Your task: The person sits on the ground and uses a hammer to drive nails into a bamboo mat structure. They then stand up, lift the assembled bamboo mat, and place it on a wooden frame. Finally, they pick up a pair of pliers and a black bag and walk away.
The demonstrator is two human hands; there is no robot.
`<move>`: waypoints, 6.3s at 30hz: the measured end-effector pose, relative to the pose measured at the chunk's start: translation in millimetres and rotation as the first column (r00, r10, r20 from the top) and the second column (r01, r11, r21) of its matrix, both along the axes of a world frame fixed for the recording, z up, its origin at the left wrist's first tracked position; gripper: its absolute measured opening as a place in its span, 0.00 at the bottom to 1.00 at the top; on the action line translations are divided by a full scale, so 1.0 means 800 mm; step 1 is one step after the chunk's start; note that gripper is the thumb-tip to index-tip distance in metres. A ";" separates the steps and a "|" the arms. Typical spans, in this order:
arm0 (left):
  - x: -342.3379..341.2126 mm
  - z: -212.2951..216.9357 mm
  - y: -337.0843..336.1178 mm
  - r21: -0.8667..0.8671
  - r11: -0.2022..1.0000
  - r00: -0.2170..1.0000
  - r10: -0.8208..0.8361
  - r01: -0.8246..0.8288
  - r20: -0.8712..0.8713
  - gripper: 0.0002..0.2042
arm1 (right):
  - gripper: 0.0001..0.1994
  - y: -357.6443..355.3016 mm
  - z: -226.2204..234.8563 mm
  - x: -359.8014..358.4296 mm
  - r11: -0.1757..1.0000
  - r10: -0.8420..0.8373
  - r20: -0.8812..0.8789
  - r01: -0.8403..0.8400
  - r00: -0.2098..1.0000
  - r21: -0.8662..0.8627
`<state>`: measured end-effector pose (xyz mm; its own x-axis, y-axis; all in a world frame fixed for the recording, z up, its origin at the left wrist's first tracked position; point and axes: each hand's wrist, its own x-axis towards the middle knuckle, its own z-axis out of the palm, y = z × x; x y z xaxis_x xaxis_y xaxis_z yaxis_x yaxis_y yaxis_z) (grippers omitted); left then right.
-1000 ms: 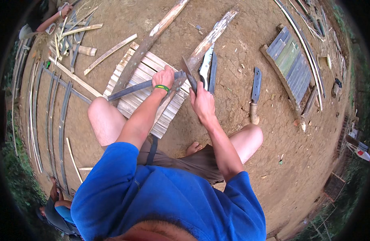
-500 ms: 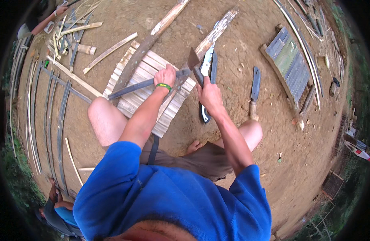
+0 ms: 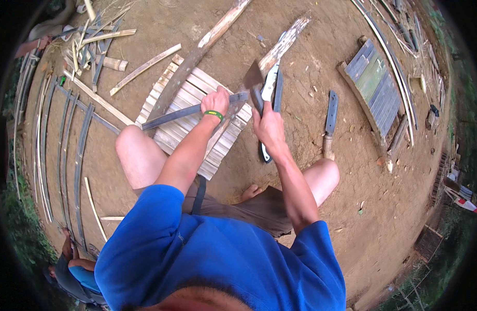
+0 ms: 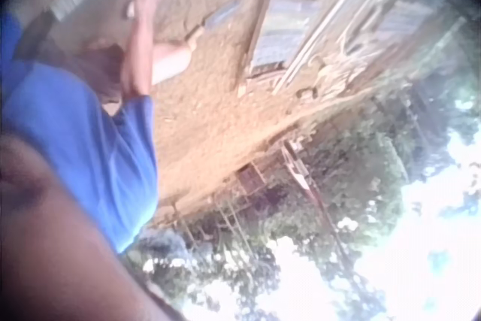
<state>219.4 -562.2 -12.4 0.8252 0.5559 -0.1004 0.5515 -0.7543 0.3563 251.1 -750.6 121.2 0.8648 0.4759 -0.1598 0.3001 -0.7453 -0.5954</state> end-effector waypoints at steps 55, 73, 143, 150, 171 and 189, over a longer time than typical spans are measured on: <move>-0.001 0.004 -0.012 -0.048 0.999 0.999 0.002 -0.004 -0.049 0.16 | 0.19 -0.023 -0.095 -0.046 0.993 -0.095 -0.034 0.093 0.995 -0.068; -0.279 0.082 0.232 -0.498 0.749 0.711 0.627 -0.438 0.319 0.12 | 0.12 0.157 -0.065 -0.131 0.859 0.077 -0.521 0.209 0.850 0.468; -0.336 0.002 0.182 -0.150 0.959 0.784 0.282 -0.239 0.553 0.07 | 0.21 0.217 -0.049 -0.207 0.860 0.497 -0.125 -0.468 0.859 0.203; -0.328 0.005 0.173 -0.166 0.945 0.741 0.324 -0.281 0.589 0.07 | 0.20 0.226 -0.061 -0.200 0.879 0.475 -0.134 -0.461 0.870 0.123; -0.327 -0.019 0.163 -0.224 0.898 0.598 0.422 -0.378 0.681 0.08 | 0.18 0.265 -0.043 -0.215 0.834 0.542 -0.052 -0.529 0.839 0.157; -0.331 -0.028 0.163 -0.240 0.897 0.557 0.422 -0.371 0.715 0.04 | 0.15 0.256 -0.045 -0.233 0.790 0.603 0.056 -0.605 0.796 0.098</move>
<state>-45.6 -431.5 -35.1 0.3282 0.8600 0.3907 0.3229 -0.4908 0.8092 65.1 -545.9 85.1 0.3981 0.9151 -0.0639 0.6809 -0.3415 -0.6478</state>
